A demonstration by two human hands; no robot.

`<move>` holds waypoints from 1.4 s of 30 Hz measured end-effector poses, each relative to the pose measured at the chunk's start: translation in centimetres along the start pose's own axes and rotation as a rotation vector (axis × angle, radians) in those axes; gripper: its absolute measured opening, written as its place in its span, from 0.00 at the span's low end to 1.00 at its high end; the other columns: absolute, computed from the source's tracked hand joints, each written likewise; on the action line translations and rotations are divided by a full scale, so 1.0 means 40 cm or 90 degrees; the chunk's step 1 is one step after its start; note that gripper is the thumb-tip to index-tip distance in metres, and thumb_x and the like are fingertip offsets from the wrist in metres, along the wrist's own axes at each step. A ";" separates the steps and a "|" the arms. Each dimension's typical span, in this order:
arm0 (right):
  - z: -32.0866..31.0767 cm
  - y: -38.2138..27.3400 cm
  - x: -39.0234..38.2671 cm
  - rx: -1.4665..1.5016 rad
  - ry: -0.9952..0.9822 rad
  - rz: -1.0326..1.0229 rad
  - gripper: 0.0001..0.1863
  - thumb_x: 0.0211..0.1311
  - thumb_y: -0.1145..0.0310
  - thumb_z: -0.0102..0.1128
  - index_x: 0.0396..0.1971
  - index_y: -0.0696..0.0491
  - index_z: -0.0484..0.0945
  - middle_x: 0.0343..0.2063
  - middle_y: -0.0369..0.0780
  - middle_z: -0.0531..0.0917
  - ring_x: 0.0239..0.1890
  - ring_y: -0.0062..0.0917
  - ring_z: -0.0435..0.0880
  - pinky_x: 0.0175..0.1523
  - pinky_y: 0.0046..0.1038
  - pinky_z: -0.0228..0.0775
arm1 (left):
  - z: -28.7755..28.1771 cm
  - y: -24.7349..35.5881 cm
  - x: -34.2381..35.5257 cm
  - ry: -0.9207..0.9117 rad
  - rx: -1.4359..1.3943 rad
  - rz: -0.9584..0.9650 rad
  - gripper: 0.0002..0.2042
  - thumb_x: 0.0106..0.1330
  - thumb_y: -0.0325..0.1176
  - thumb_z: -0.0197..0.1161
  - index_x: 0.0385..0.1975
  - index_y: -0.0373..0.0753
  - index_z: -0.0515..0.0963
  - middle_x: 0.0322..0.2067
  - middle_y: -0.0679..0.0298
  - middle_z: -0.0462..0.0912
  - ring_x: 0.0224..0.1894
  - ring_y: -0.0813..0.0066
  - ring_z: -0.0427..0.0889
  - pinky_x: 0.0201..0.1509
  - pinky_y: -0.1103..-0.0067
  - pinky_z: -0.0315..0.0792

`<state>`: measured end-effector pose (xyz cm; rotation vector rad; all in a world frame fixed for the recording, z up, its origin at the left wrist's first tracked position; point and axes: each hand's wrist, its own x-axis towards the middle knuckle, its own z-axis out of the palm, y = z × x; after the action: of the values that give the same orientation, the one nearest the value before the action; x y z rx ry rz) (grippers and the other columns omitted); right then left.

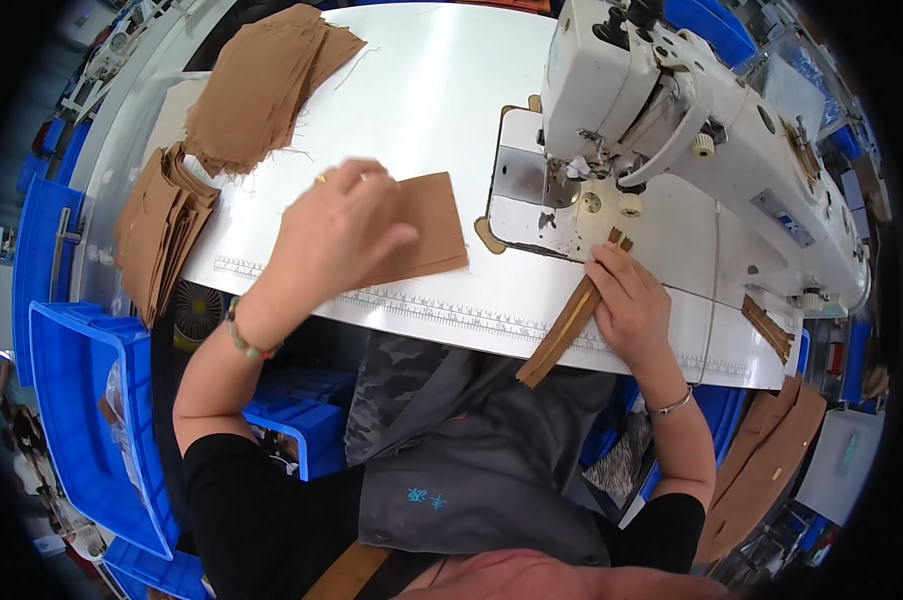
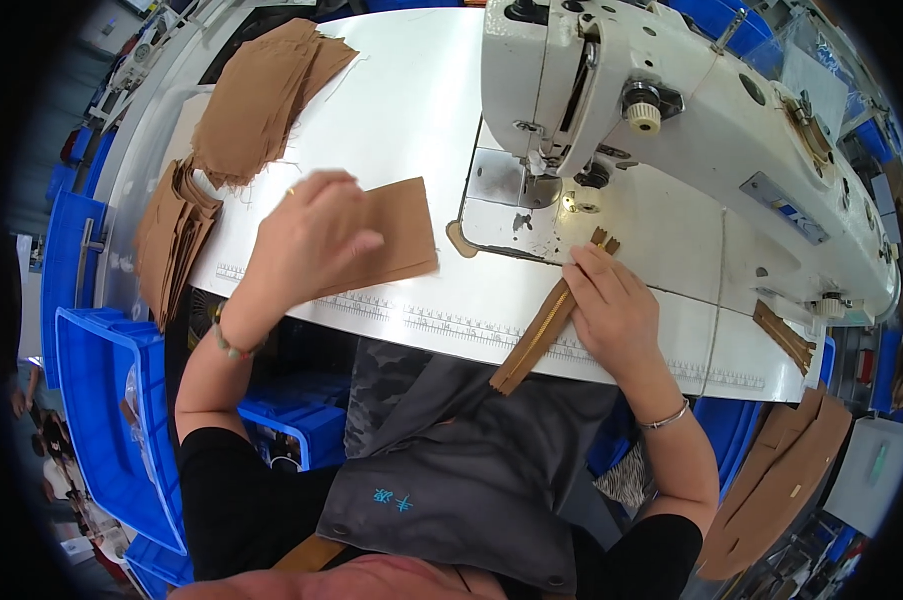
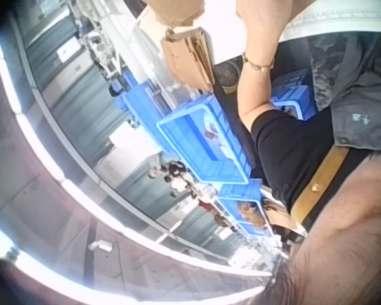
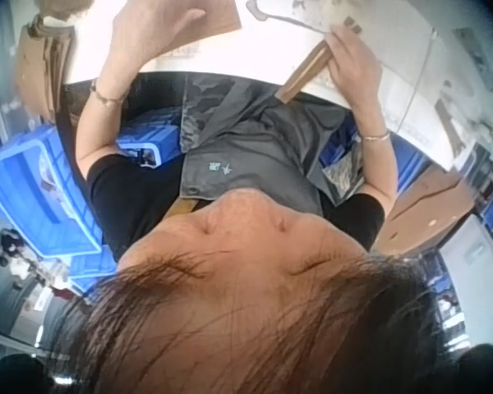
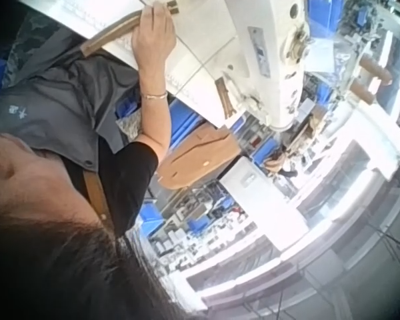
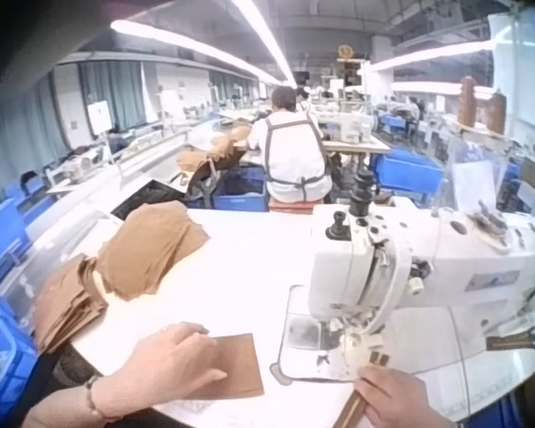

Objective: Sewing a zipper onto a leather or fabric piece using an industrial sewing machine.

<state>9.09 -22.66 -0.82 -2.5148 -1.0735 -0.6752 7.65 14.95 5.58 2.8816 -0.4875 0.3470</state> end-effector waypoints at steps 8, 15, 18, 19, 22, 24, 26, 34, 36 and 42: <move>0.001 0.000 -0.010 -0.032 -0.005 -0.017 0.19 0.47 0.74 0.69 0.43 0.55 0.84 0.49 0.39 0.86 0.52 0.33 0.88 0.52 0.32 0.82 | 0.042 0.064 -0.049 -0.077 0.202 0.114 0.23 0.63 0.24 0.62 0.60 0.37 0.77 0.58 0.50 0.83 0.58 0.51 0.84 0.55 0.66 0.82; -0.024 0.000 -0.006 0.001 0.055 -0.052 0.18 0.48 0.74 0.67 0.43 0.56 0.82 0.49 0.42 0.86 0.50 0.36 0.89 0.51 0.34 0.83 | -0.001 0.107 -0.006 -0.175 -0.785 -0.175 0.14 0.82 0.29 0.51 0.58 0.28 0.78 0.45 0.62 0.88 0.48 0.82 0.84 0.54 0.79 0.79; -0.055 -0.011 0.005 0.060 0.119 -0.067 0.18 0.50 0.74 0.65 0.44 0.58 0.81 0.51 0.45 0.86 0.52 0.39 0.88 0.53 0.36 0.83 | 0.030 0.161 0.025 -0.273 -0.937 -0.257 0.16 0.81 0.29 0.52 0.62 0.28 0.75 0.51 0.60 0.86 0.52 0.79 0.84 0.59 0.80 0.77; -0.064 -0.016 0.008 0.095 0.156 -0.074 0.18 0.51 0.74 0.64 0.45 0.58 0.81 0.52 0.46 0.85 0.53 0.40 0.88 0.54 0.37 0.83 | 0.051 0.180 0.035 -0.303 -0.946 -0.296 0.17 0.81 0.28 0.53 0.65 0.29 0.71 0.52 0.60 0.85 0.52 0.79 0.84 0.59 0.80 0.77; -0.065 -0.035 0.013 0.071 0.011 -0.060 0.19 0.54 0.75 0.62 0.48 0.59 0.81 0.55 0.46 0.84 0.57 0.41 0.85 0.59 0.41 0.80 | 0.117 0.221 0.055 -0.342 -0.942 -0.311 0.21 0.80 0.31 0.56 0.68 0.29 0.67 0.54 0.60 0.84 0.56 0.79 0.82 0.61 0.80 0.76; -0.038 -0.030 0.022 0.084 -0.041 -0.082 0.20 0.54 0.76 0.61 0.49 0.58 0.81 0.56 0.45 0.84 0.59 0.41 0.83 0.61 0.41 0.78 | 0.138 0.219 0.063 -0.325 -0.884 -0.277 0.19 0.79 0.32 0.58 0.64 0.31 0.68 0.46 0.60 0.86 0.48 0.78 0.85 0.53 0.78 0.79; -0.010 -0.008 0.034 0.093 -0.105 -0.104 0.21 0.54 0.77 0.60 0.51 0.58 0.81 0.58 0.44 0.83 0.62 0.40 0.82 0.64 0.41 0.77 | 0.133 0.198 0.071 -0.414 -0.782 -0.263 0.21 0.78 0.36 0.62 0.63 0.31 0.69 0.45 0.58 0.86 0.46 0.76 0.85 0.50 0.78 0.79; -0.008 0.106 0.105 0.071 -0.264 -0.084 0.23 0.49 0.79 0.65 0.50 0.54 0.83 0.58 0.39 0.83 0.59 0.36 0.84 0.52 0.36 0.81 | 0.048 0.190 0.038 -0.815 -0.845 -0.260 0.20 0.81 0.45 0.56 0.58 0.33 0.73 0.43 0.58 0.86 0.39 0.72 0.89 0.39 0.79 0.82; 0.008 0.090 0.123 0.019 -0.357 -0.067 0.23 0.49 0.80 0.65 0.49 0.55 0.83 0.56 0.39 0.83 0.57 0.35 0.84 0.49 0.35 0.82 | 0.054 0.182 0.054 -0.833 -0.788 -0.229 0.19 0.82 0.44 0.54 0.56 0.33 0.74 0.43 0.59 0.86 0.37 0.73 0.89 0.36 0.80 0.82; 0.045 0.069 0.136 0.066 -0.168 -0.125 0.23 0.47 0.82 0.63 0.48 0.60 0.83 0.56 0.42 0.83 0.58 0.35 0.84 0.42 0.31 0.83 | 0.103 0.161 0.135 -0.509 -0.837 -0.241 0.15 0.81 0.31 0.49 0.60 0.33 0.74 0.41 0.64 0.85 0.33 0.81 0.85 0.32 0.84 0.80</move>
<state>14.95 -20.46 0.33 -2.4785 -1.4221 -0.3305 11.19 6.41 4.07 1.6084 -0.1264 -0.8832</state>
